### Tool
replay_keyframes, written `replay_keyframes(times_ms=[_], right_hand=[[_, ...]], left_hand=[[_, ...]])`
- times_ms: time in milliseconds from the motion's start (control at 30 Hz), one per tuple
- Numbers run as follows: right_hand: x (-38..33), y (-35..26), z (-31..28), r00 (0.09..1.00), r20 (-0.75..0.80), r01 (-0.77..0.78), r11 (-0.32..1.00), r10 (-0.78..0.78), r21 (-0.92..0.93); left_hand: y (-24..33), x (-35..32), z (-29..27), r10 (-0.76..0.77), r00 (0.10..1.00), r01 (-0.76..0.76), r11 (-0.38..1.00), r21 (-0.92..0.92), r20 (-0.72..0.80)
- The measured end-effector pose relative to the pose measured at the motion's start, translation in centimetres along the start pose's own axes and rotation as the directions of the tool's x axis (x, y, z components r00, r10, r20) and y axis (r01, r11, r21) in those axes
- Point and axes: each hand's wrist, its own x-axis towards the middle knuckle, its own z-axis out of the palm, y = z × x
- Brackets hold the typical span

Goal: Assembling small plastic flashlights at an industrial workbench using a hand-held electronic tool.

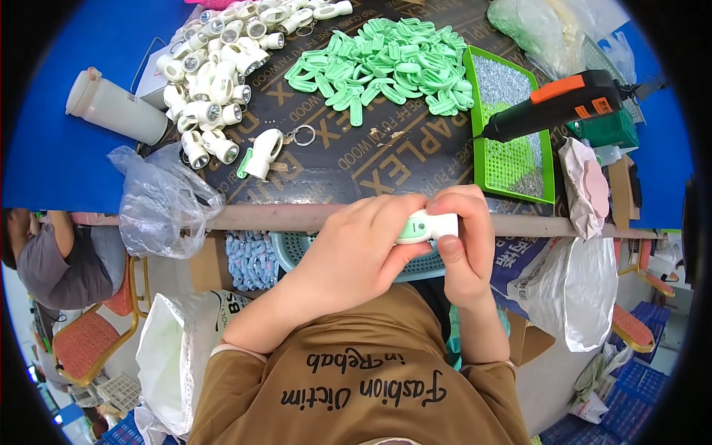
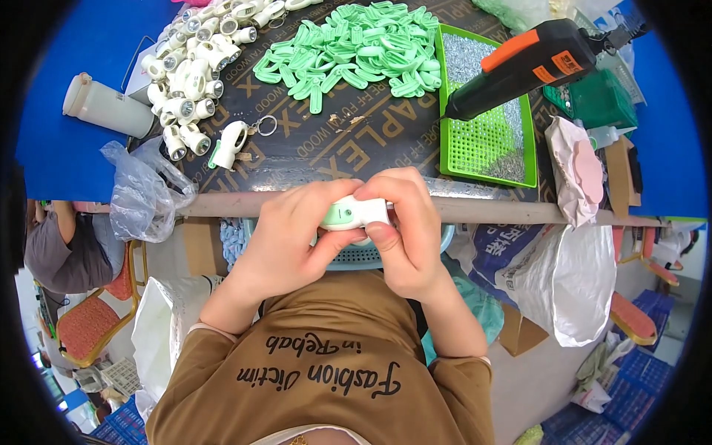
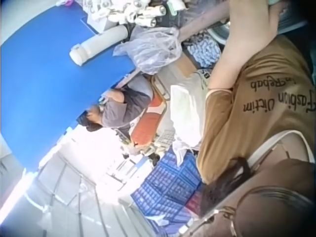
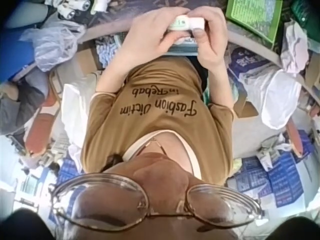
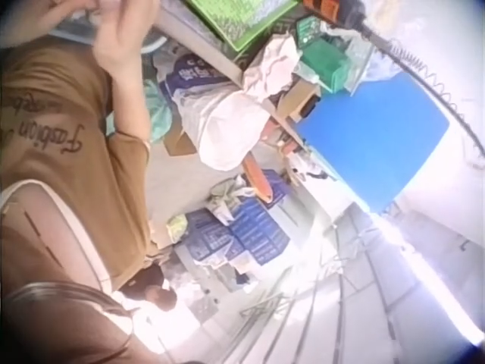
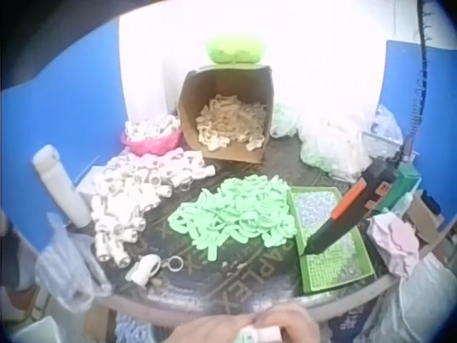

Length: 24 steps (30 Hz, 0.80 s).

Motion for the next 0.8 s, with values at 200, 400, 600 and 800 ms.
replay_keyframes(times_ms=[200,400,600,800], right_hand=[[0.0,1.2,1.6,0.976,-0.189,0.119,0.991,-0.106,0.062],[0.7,0.8,0.7,0.987,-0.001,-0.158,0.974,0.161,0.162],[1.9,1.6,-0.5,0.980,0.195,-0.037,0.947,-0.027,0.319],[2.0,2.2,-0.4,0.959,0.277,-0.088,0.857,-0.065,0.507]], left_hand=[[-0.6,0.0,1.2,0.131,0.982,-0.098,0.970,0.222,-0.138],[-0.9,-0.3,0.6,-0.172,0.984,0.156,0.956,-0.249,-0.043],[-3.0,-1.1,1.1,-0.070,0.785,0.578,-0.274,-0.769,0.615],[-2.3,-1.0,1.9,0.133,0.811,0.527,-0.590,-0.612,0.570]])
